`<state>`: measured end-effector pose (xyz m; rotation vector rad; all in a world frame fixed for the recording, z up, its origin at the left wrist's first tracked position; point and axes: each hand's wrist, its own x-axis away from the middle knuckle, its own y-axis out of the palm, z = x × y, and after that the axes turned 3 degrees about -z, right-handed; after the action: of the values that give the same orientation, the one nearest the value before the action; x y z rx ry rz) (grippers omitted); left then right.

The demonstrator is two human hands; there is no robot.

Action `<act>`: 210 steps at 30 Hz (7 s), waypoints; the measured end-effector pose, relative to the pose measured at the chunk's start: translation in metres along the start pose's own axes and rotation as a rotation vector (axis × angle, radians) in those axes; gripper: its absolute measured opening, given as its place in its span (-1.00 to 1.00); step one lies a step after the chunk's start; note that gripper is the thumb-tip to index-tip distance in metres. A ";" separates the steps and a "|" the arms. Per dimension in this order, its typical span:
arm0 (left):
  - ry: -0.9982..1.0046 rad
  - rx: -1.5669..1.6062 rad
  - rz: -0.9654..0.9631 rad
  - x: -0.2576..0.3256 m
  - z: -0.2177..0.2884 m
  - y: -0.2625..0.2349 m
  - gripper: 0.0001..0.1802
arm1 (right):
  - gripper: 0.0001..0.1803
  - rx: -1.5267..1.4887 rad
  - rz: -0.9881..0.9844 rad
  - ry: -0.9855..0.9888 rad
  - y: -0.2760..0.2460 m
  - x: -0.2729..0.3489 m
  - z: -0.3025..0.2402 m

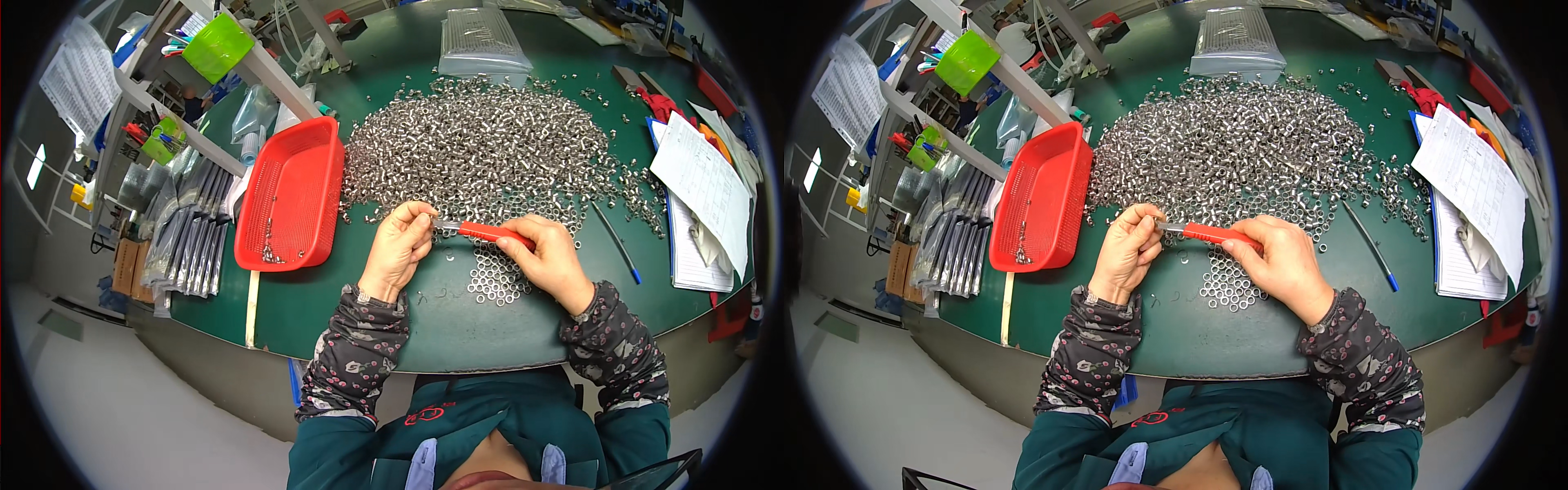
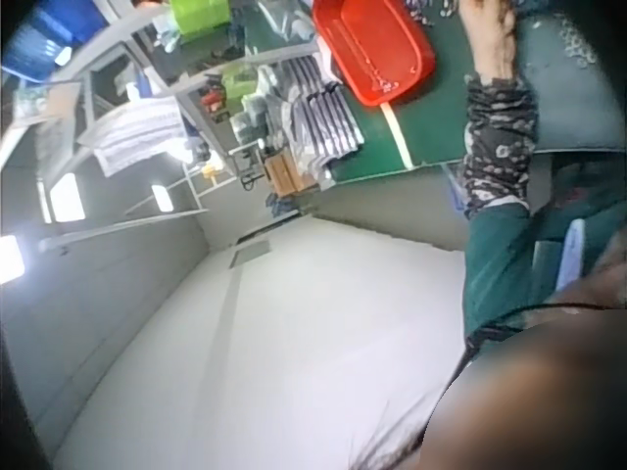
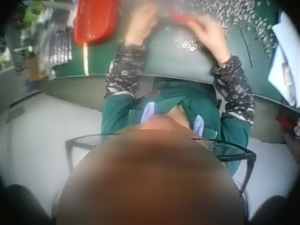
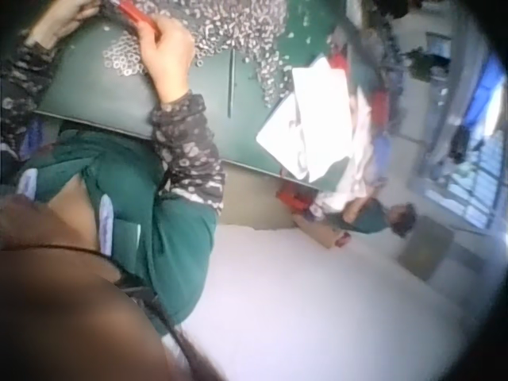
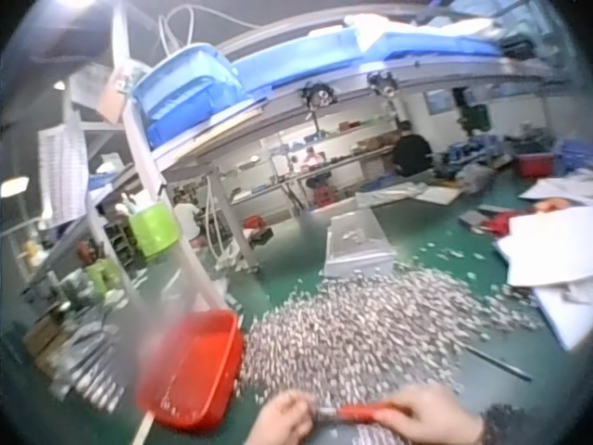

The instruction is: Using pliers to connect small metal rings into chains at a workbench.

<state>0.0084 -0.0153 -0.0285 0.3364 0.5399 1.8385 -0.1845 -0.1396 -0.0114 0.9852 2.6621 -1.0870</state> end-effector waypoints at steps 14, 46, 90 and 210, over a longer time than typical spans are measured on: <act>-0.014 0.038 -0.003 0.001 -0.002 -0.003 -0.87 | -0.82 0.224 0.131 -0.147 0.000 0.000 -0.002; -0.046 -0.144 0.096 0.002 0.000 -0.002 -0.83 | -0.79 0.406 0.207 -0.319 -0.002 -0.001 -0.004; -0.064 0.079 0.084 -0.002 0.008 -0.009 -0.79 | -0.71 0.314 0.027 -0.480 -0.009 0.002 -0.012; -0.049 0.054 0.016 -0.001 0.002 -0.006 -0.86 | -0.82 0.038 0.139 -0.128 -0.001 0.000 -0.001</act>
<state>0.0145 -0.0142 -0.0294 0.4219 0.5550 1.8290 -0.1848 -0.1396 -0.0099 1.0524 2.4417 -1.1342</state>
